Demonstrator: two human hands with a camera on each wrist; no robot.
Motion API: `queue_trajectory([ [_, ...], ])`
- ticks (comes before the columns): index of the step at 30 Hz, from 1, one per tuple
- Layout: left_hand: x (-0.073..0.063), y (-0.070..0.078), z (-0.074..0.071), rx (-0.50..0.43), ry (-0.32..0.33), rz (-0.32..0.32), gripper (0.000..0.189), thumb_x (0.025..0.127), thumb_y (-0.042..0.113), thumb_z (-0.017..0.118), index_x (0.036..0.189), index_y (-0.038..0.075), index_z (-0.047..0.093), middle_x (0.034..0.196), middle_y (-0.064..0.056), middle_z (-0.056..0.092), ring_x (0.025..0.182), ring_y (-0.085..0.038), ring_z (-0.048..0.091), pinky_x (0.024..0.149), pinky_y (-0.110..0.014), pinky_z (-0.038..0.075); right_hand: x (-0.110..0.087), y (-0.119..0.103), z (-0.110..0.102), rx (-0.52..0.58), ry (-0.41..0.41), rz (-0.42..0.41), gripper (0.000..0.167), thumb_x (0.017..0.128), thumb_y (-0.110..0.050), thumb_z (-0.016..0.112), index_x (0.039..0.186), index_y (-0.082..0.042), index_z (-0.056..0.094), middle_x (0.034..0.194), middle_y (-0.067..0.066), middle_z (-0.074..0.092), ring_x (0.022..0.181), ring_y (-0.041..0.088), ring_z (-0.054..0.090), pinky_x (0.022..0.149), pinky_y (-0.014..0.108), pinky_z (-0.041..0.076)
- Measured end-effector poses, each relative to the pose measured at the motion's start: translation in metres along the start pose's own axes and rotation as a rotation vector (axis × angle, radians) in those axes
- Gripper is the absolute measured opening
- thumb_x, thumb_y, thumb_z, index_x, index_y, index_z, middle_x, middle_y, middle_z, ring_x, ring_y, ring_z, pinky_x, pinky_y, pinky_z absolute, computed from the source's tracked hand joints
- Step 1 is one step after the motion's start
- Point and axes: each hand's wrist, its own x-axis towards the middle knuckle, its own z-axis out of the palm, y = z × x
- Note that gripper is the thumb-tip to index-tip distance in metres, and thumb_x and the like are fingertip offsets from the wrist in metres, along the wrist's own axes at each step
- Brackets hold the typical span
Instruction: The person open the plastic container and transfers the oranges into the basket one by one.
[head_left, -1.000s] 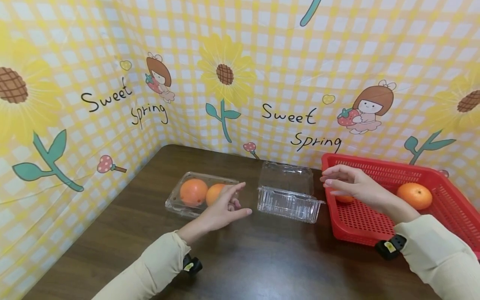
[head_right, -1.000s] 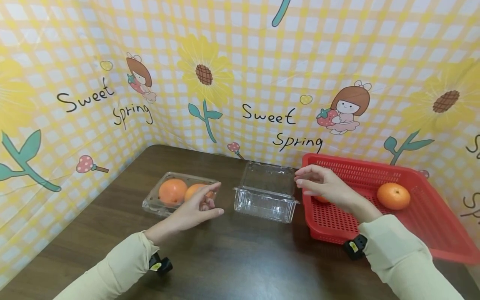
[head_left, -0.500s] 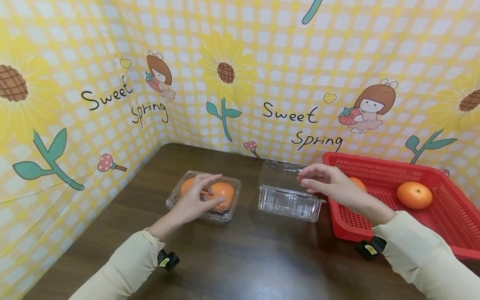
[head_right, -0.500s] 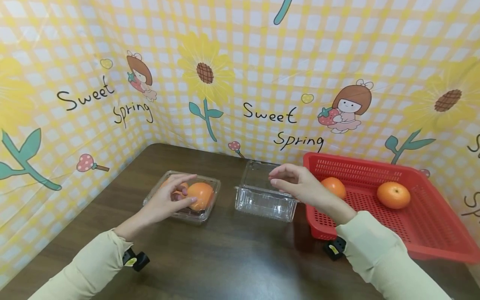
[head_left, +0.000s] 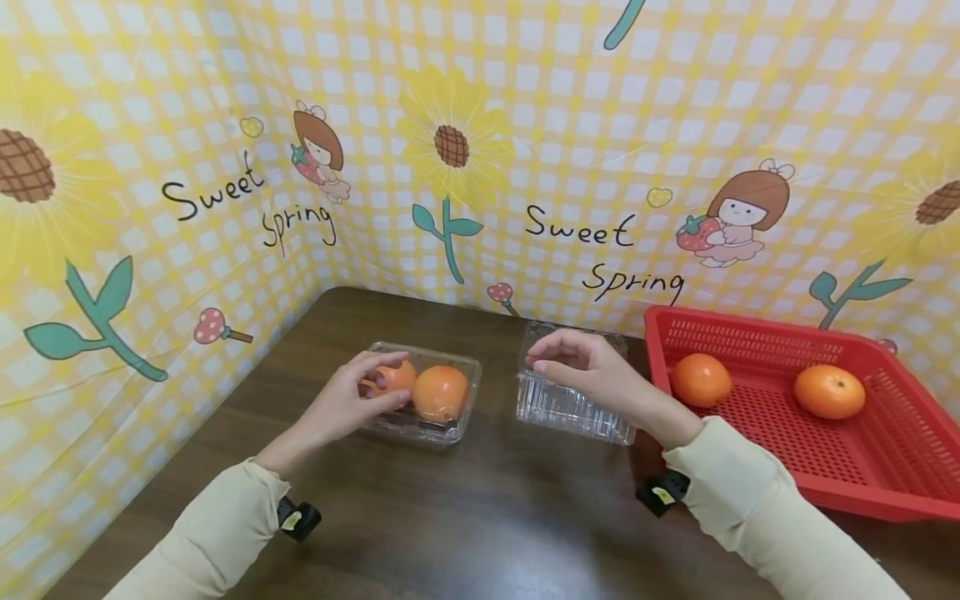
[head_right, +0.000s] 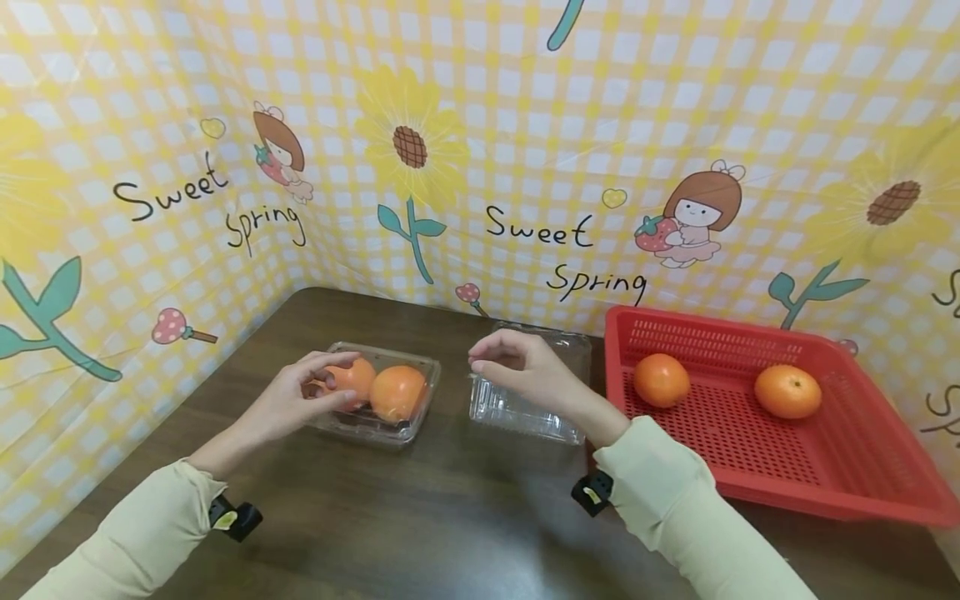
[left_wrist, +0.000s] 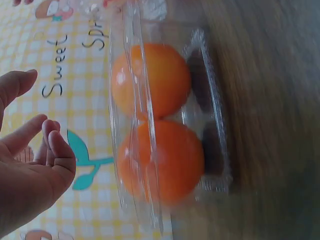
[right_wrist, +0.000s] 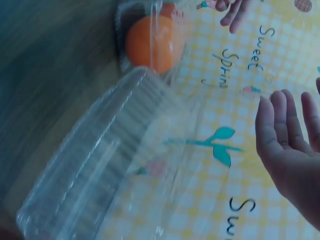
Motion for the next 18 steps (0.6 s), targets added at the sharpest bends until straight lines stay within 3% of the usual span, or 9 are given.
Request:
queue_trajectory([
  [4,-0.003,-0.007,-0.01,0.006,-0.024,-0.024,0.044,0.076,0.009,0.068,0.117,0.001,0.055,0.085,-0.011,0.051,0.071,-0.015,0.05,0.059,-0.023,0.044,0.007,0.002,0.016,-0.076,-0.008,-0.068,0.018,0.085,-0.009,0.058,0.101,-0.002,0.058,0.097,0.009,0.06,0.09,0.022,0.056,0.08,0.033,0.046],
  [9,-0.006,-0.015,-0.02,-0.035,-0.105,-0.045,0.044,0.079,0.009,0.066,0.119,-0.002,0.052,0.097,-0.018,0.057,0.073,-0.013,0.052,0.061,-0.024,0.045,0.013,0.005,0.036,-0.149,-0.042,-0.12,0.018,0.085,-0.011,0.058,0.101,-0.004,0.059,0.095,0.004,0.061,0.089,0.015,0.055,0.077,0.033,0.046],
  [18,-0.015,-0.024,-0.033,-0.031,-0.112,-0.072,0.045,0.08,0.009,0.065,0.12,-0.004,0.05,0.099,-0.019,0.056,0.073,-0.01,0.051,0.057,-0.022,0.043,0.017,0.017,0.065,-0.125,-0.034,-0.066,0.024,0.085,-0.011,0.059,0.106,0.0,0.058,0.1,0.014,0.06,0.09,0.018,0.056,0.08,0.035,0.045],
])
